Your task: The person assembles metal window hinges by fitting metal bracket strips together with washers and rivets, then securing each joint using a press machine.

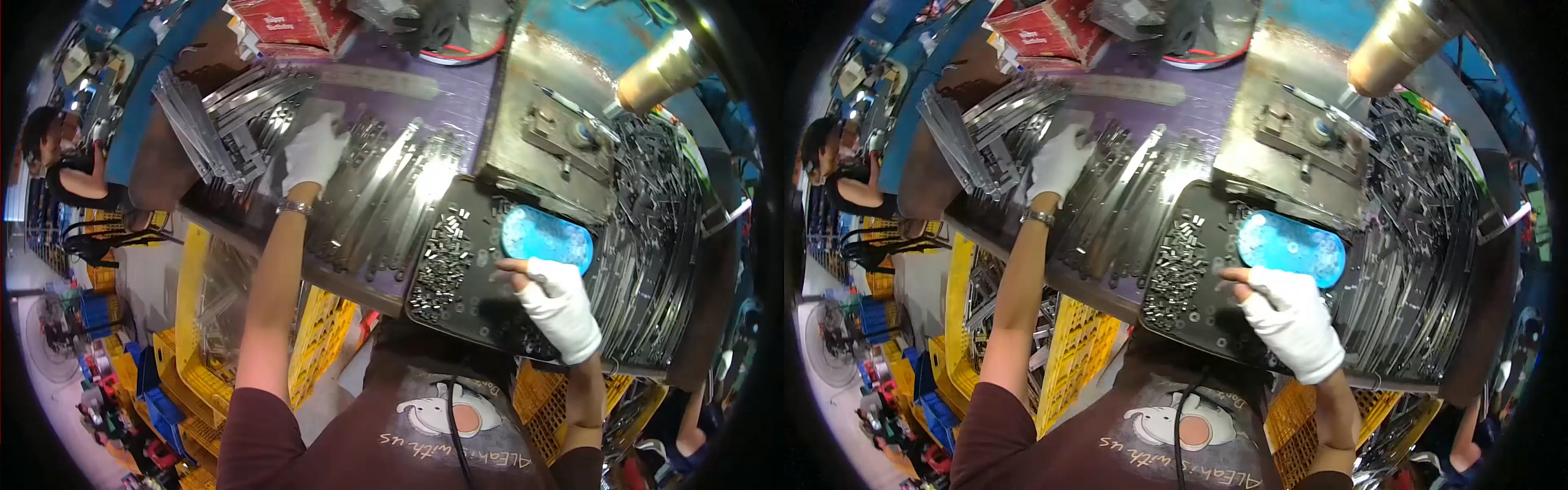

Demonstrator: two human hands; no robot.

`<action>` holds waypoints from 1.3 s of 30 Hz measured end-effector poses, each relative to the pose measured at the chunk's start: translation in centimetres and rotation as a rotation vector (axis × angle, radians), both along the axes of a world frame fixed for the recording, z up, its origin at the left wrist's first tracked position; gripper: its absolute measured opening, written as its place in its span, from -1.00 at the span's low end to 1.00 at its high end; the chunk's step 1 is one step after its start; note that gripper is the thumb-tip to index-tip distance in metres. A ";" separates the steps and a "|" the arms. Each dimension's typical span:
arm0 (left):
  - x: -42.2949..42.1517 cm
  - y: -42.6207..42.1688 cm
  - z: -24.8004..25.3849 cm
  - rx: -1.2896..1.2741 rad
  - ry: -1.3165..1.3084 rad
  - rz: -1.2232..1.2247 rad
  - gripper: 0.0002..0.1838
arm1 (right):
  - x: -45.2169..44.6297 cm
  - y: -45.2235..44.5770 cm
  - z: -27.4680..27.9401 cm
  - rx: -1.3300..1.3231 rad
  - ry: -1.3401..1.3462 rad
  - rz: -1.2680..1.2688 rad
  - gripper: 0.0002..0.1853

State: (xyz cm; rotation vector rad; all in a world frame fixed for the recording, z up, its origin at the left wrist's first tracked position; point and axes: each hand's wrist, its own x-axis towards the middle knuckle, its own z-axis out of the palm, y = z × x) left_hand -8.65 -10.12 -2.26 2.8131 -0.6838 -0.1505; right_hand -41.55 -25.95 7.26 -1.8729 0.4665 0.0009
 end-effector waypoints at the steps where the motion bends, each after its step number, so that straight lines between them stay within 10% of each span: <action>1: 0.2 0.2 0.1 -0.025 0.070 0.017 -0.52 | 0.2 0.0 0.2 -0.242 0.023 0.096 -0.76; 9: -2.2 -0.8 2.5 0.003 -0.059 0.011 -0.69 | 4.1 -0.3 -2.9 -0.882 -0.121 0.033 -0.94; 13: -8.3 -1.1 8.5 -0.776 0.209 -0.090 -0.75 | 6.3 -0.5 -2.6 -1.111 0.067 0.160 -0.91; 19: -15.4 0.3 10.4 -0.617 0.821 -0.540 -0.59 | 5.6 -1.2 -2.5 -0.899 -0.171 0.049 -0.89; 23: -18.4 -0.1 9.6 -0.882 1.140 -0.317 -0.55 | 2.9 -1.0 -1.1 0.279 -0.122 -0.096 -0.85; 31: -19.6 -0.9 9.0 -0.764 0.956 -0.495 -0.55 | 0.9 0.5 -1.5 0.433 -0.323 -0.252 -0.83; 33: -20.0 -1.1 9.1 -0.787 1.010 -0.459 -0.53 | 0.5 0.7 -2.0 -0.057 -0.368 -0.250 -0.72; 37: -20.3 -1.2 10.0 -0.656 1.066 -0.450 -0.51 | -0.5 0.9 -1.7 -0.235 -0.394 -0.197 -0.71; 39: -20.7 -0.9 9.5 -0.579 0.921 -0.557 -0.54 | -0.9 1.7 -1.4 0.574 -0.278 -0.377 -0.80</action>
